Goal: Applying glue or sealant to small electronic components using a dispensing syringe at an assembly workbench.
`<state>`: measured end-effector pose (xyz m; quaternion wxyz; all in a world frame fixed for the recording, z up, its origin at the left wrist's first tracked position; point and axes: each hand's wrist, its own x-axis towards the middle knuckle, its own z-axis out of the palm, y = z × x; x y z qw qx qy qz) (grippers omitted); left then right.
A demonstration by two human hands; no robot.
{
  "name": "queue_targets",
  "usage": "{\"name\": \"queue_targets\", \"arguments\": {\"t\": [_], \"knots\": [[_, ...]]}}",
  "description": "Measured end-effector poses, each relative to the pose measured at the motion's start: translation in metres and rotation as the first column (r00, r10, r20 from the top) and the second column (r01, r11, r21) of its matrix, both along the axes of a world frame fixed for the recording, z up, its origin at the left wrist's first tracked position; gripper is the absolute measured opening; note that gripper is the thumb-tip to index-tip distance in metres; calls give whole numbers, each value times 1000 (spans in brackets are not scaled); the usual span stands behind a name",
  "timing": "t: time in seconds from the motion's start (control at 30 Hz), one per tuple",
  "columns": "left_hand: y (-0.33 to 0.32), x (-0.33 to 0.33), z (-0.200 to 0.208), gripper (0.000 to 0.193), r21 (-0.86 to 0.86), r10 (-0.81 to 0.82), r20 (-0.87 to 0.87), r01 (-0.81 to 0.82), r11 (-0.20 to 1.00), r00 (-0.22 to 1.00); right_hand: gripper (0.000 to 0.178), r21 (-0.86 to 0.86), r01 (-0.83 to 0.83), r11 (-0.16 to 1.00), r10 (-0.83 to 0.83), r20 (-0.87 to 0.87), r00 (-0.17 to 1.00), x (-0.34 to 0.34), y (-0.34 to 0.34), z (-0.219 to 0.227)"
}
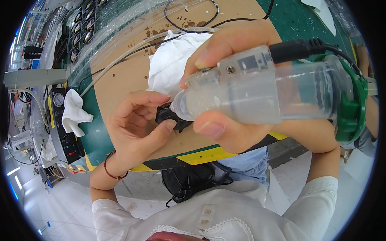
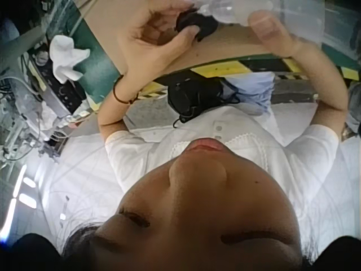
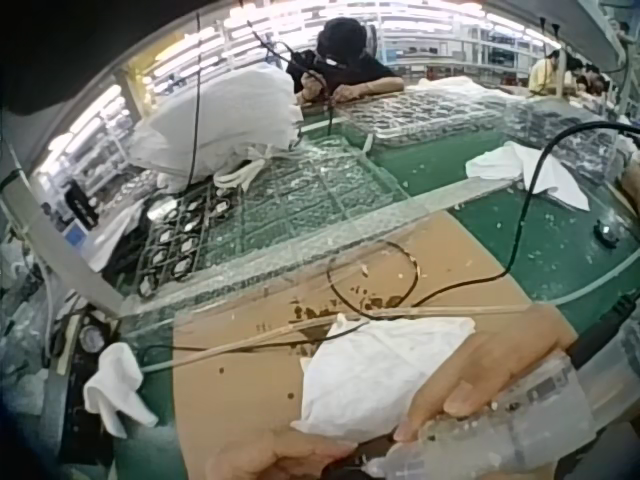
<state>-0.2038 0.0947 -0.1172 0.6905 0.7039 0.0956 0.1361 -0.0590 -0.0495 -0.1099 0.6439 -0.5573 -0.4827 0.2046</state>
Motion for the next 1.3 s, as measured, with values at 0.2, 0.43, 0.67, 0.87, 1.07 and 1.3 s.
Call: {"name": "queue_targets", "arguments": {"t": [0.2,0.43,0.67,0.87,1.07,1.3], "knots": [[-1,0,-1,32,-13,9,0,-9,1000,1000,46,-1,24,1000,-24,12,1000,-1,0,0],[0,0,0,32,-17,-2,8,2,1000,1000,46,-1,80,997,-80,7,997,-4,1,-1],[-1,0,0,32,-30,-6,6,6,1000,1000,47,2,48,999,-48,3,999,-2,0,-1],[-1,0,-3,32,-72,-1,11,1,997,1000,46,6,56,998,-56,1,998,-3,1,-1],[-1,0,-3,32,-80,-6,3,6,997,1000,46,14,66,998,-65,-21,998,-4,2,-1],[-1,0,-2,32,-78,-12,-1,12,997,1000,46,31,35,999,-35,0,999,-2,2,-2]]}}
